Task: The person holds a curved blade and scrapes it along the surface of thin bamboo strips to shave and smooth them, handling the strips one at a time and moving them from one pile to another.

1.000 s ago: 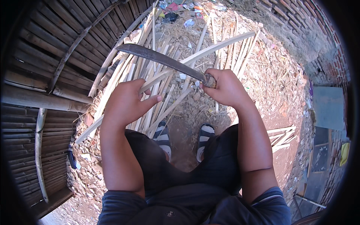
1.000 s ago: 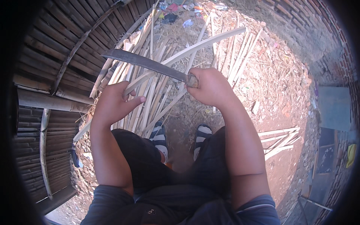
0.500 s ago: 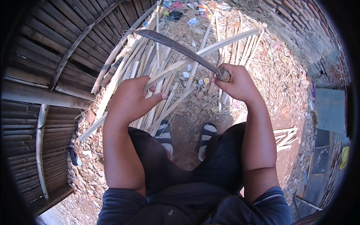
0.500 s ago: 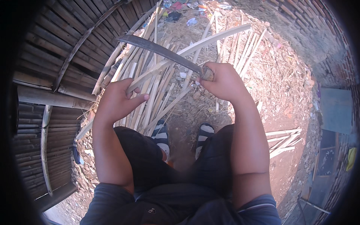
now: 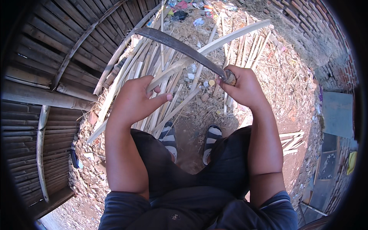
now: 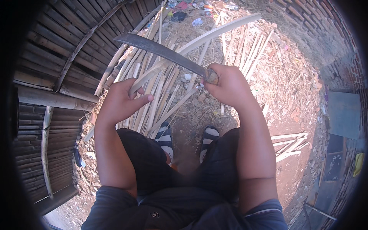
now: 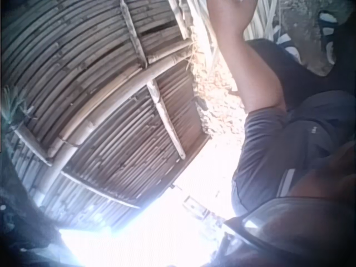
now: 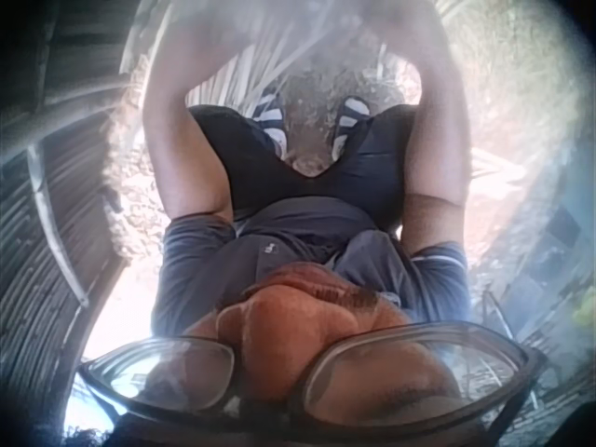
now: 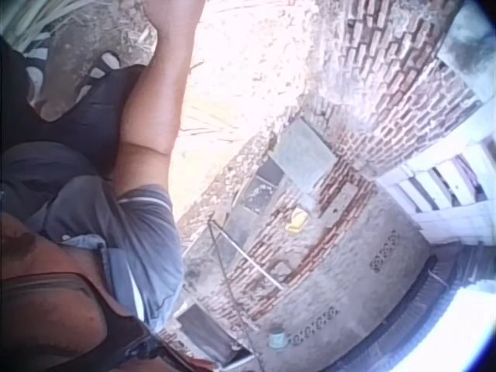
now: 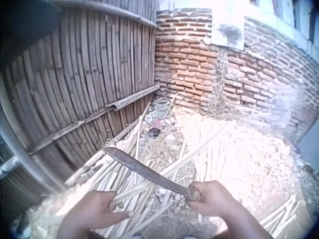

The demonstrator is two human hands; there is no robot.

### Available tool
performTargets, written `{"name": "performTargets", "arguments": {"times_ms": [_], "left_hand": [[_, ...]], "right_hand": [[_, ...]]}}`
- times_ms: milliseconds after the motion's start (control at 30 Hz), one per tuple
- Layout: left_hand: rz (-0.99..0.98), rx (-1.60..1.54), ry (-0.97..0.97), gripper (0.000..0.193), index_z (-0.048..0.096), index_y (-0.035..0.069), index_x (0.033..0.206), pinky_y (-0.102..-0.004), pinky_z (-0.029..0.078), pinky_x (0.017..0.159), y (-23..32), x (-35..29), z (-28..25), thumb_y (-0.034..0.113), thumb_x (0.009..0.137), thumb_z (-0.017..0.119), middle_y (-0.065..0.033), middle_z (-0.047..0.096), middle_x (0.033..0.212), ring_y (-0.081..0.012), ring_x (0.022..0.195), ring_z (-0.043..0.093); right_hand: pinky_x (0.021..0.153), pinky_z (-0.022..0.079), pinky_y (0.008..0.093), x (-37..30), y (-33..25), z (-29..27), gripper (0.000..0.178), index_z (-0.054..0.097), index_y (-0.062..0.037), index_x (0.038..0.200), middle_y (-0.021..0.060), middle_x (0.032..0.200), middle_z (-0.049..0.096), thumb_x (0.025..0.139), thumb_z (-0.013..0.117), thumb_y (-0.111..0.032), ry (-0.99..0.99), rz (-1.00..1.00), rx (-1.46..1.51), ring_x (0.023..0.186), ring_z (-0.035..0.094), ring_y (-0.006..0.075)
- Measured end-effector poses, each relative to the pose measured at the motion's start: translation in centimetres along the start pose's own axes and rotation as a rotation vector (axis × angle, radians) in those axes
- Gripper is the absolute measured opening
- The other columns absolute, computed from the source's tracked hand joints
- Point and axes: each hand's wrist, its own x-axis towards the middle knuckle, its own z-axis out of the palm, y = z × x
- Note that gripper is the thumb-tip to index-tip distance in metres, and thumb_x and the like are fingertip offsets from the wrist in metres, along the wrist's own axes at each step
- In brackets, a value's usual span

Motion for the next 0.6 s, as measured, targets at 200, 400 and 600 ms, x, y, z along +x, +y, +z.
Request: {"name": "performTargets", "arguments": {"times_ms": [200, 400, 600], "left_hand": [[-0.004, 0.006, 0.001, 0.044, 0.071, 0.002, 0.095, -0.0317, 0.04, 0.058, 0.2, -0.1, -0.2, 0.037, 0.082, 0.094, 0.0002, 0.048, 0.065, -0.0116, 0.064, 0.05], [0.011, 0.011, 0.025, 0.044, 0.07, 0.002, 0.095, -0.032, 0.04, 0.058, 0.0, -0.1, 0.0, 0.038, 0.082, 0.094, -0.0002, 0.049, 0.065, -0.012, 0.063, 0.051], [0.02, 0.038, 0.013, 0.044, 0.07, 0.003, 0.095, -0.0326, 0.04, 0.057, 0.0, 0.0, -0.2, 0.038, 0.082, 0.093, -0.0006, 0.049, 0.065, -0.0122, 0.062, 0.051]], "right_hand": [[0.072, 0.054, 0.0478, -0.1, 0.0, 0.3, 0.03, 0.074, -0.0051, 0.103, 0.0214, 0.078, 0.07, 0.089, 0.082, -0.03, 0.018, -0.095, -0.046, 0.078, 0.071, 0.0424], [0.071, 0.054, 0.0473, -0.1, -0.3, 0.2, 0.033, 0.075, -0.0041, 0.106, 0.0214, 0.078, 0.07, 0.088, 0.083, -0.03, 0.014, -0.034, 0.011, 0.077, 0.071, 0.0428], [0.073, 0.055, 0.049, -0.1, -0.2, -0.2, 0.029, 0.073, -0.0055, 0.102, 0.0218, 0.081, 0.071, 0.089, 0.083, -0.03, 0.019, -0.067, -0.077, 0.08, 0.072, 0.0435]]}}
